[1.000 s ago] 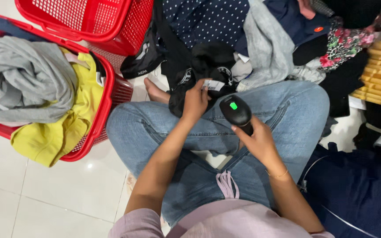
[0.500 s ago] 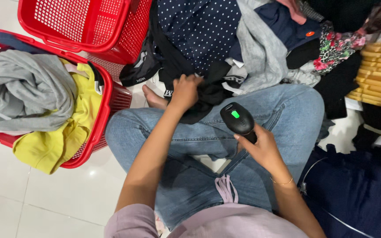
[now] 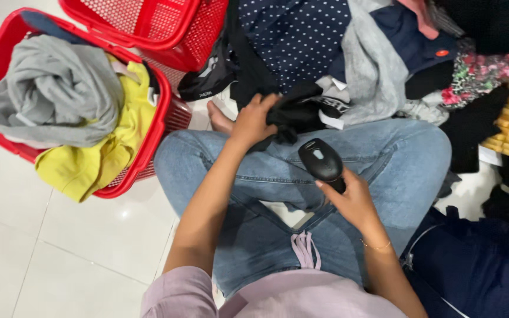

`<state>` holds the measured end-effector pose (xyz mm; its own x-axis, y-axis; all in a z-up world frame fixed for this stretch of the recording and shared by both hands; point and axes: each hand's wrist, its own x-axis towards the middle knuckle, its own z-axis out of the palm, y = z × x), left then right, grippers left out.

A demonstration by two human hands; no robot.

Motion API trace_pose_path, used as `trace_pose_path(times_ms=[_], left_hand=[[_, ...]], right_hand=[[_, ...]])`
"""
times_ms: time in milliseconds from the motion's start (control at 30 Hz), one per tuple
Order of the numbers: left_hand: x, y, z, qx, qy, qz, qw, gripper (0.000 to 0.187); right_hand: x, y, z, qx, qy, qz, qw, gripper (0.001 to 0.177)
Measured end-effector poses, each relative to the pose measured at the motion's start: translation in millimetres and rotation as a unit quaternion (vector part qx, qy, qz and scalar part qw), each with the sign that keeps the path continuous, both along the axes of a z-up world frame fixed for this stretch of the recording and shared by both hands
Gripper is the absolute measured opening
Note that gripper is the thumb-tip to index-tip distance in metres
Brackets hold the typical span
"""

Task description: The person scans barcode tags on clothing items using a handheld barcode scanner while sitting on the floor next to red baskets and piles of garments.

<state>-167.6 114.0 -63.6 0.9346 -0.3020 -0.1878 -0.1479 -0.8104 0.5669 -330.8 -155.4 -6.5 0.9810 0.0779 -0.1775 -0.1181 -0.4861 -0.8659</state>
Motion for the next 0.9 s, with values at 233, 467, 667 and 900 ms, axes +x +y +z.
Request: trace_pose_path(times_ms=[233,467,667,900], left_hand=[[-53,90,103,-0.248,-0.246,0.165,0.923,0.078],[-129,209,193,-0.125,-0.472,0.376,0.788,0.082],[-116,258,151,0.088,-0.349,0.406,0.84,0.085],[-106,252,72,0.24,-0.252,0.366,0.863,0.097]], right_hand=[[-2,7,-11,-0.007,0.043,-0.017,0.999,0.027],[5,28,5,-0.013,0.153,0.008,0.988,0.03],[7,30,2,-0.035,0.119,0.045,0.991,0.026],[6,25,-5,-0.025,0.023,0.074,0.997,0.038]])
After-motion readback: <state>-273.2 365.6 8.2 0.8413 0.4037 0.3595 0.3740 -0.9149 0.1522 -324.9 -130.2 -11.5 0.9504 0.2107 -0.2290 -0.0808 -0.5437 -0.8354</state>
